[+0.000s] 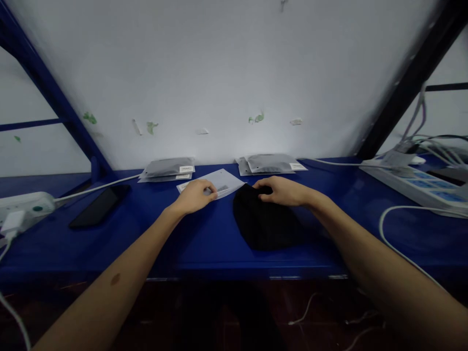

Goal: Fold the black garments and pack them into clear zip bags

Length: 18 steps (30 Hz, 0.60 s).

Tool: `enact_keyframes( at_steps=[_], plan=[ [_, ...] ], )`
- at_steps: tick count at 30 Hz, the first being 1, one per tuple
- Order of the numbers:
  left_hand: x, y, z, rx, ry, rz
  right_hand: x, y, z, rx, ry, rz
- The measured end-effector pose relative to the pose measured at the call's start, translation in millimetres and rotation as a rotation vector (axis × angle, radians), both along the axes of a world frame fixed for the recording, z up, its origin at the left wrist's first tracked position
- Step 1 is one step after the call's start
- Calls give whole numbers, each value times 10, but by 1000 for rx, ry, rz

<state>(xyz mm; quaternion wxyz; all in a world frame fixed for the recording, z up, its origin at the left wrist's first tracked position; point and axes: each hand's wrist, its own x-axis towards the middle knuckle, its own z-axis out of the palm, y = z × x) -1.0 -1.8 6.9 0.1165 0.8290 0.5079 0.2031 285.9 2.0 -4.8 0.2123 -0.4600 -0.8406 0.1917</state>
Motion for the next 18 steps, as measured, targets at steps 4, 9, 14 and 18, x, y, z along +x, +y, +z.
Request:
enact_keyframes(
  at_steps=[4,9,14,18],
  plan=[
    [22,110,-118,29,-82,2,-55,-95,34,26,-73,-29],
    [38,111,-139,60,-78,-17,-192,-144,54,304,-123,-75],
    [59,146,-106,-2,-98,-37,-473,-92,195,648,-122,-90],
    [65,140,-94,-33,-77,14,-700,20,179,665,-164,26]
  ],
)
